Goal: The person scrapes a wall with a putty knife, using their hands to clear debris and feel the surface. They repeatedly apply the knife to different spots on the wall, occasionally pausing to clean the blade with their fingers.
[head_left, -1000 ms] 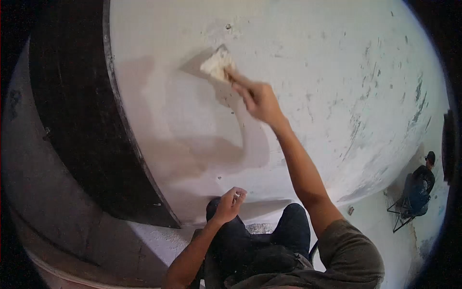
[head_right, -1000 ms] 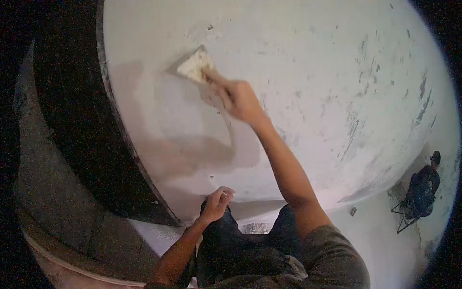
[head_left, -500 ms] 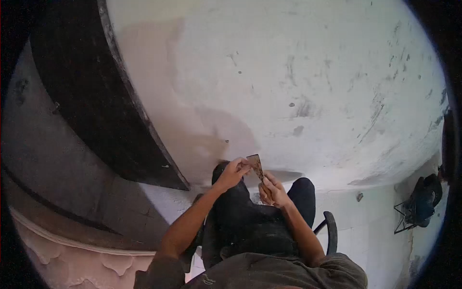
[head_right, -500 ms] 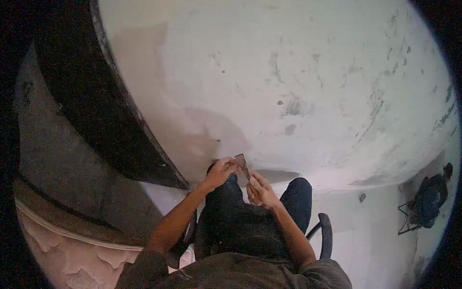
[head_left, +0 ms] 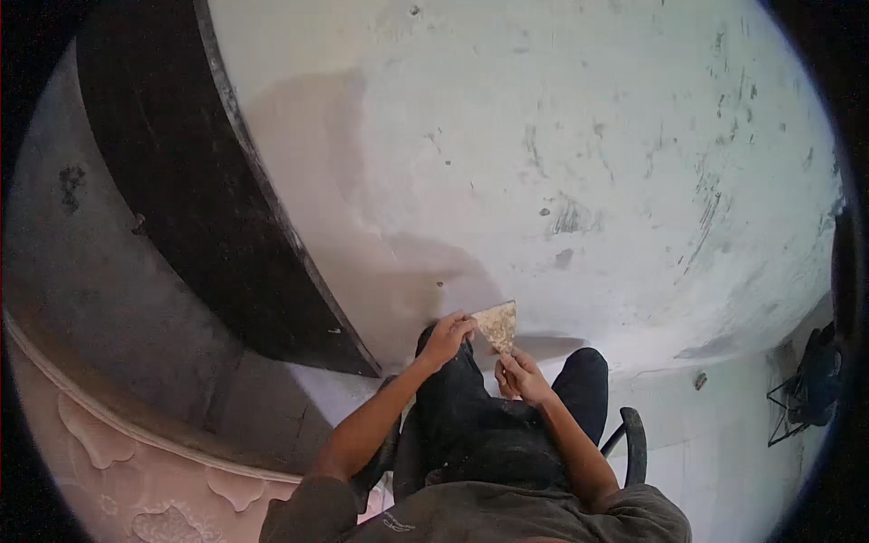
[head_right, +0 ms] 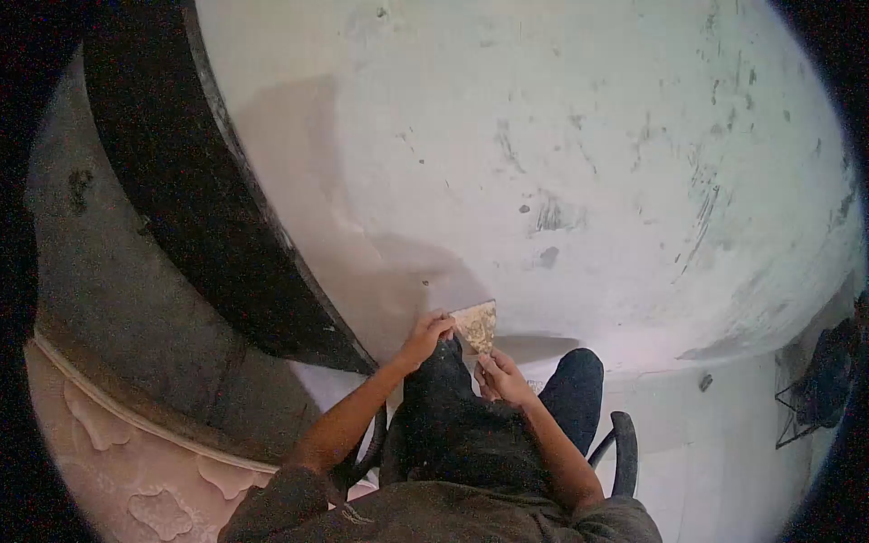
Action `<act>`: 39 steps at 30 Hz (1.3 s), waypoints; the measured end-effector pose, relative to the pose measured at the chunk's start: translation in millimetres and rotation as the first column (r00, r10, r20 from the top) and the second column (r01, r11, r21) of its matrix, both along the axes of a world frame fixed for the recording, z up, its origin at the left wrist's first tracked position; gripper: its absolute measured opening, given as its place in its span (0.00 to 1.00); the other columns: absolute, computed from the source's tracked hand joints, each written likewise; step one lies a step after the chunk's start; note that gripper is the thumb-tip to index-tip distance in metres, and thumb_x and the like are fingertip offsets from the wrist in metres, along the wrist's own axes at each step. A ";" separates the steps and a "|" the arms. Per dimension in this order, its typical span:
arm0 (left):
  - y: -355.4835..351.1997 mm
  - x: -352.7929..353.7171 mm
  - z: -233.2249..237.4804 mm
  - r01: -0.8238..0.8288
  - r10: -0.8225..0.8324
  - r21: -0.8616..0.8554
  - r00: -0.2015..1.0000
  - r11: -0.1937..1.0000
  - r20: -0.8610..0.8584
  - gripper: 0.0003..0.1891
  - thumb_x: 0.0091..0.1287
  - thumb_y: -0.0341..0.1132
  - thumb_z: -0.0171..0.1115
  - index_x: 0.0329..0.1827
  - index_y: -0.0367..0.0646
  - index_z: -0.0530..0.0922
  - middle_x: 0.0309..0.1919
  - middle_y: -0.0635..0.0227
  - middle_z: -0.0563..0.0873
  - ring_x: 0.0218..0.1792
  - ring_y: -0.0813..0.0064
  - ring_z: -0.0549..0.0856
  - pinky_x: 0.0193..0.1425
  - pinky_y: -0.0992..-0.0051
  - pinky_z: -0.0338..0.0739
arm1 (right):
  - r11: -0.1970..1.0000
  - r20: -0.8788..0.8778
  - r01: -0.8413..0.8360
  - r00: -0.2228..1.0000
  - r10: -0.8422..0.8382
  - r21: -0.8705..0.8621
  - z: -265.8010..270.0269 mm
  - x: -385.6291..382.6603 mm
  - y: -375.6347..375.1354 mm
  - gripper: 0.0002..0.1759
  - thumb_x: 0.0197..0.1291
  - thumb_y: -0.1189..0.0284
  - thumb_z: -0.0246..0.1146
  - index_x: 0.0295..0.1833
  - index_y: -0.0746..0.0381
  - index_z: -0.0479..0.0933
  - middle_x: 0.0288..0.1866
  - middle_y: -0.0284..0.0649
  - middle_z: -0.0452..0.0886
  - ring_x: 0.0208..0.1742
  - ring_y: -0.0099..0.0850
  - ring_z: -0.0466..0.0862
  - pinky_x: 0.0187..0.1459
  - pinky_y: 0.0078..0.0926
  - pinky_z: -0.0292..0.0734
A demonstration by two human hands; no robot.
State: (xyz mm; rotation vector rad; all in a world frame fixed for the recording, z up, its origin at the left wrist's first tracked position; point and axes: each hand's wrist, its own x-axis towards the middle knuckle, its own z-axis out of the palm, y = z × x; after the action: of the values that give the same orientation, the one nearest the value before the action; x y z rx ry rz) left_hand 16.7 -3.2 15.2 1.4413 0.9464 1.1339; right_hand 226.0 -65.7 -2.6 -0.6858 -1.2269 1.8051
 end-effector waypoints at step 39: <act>3.4 0.3 1.1 -0.166 0.155 0.163 0.985 0.973 0.080 0.11 0.75 0.38 0.54 0.44 0.36 0.77 0.28 0.74 0.78 0.29 0.84 0.75 0.35 0.80 0.71 | 0.346 -0.040 0.421 0.681 -0.731 0.838 110.2 7.9 59.3 0.34 0.71 0.76 0.47 0.80 0.61 0.45 0.21 0.35 0.77 0.17 0.20 0.71 0.27 0.20 0.71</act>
State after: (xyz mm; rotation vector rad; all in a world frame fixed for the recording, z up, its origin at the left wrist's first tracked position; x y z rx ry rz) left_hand 17.0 0.3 16.3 1.4717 0.9513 1.4021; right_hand 233.9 -6.4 107.6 -0.7690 -1.5711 0.3724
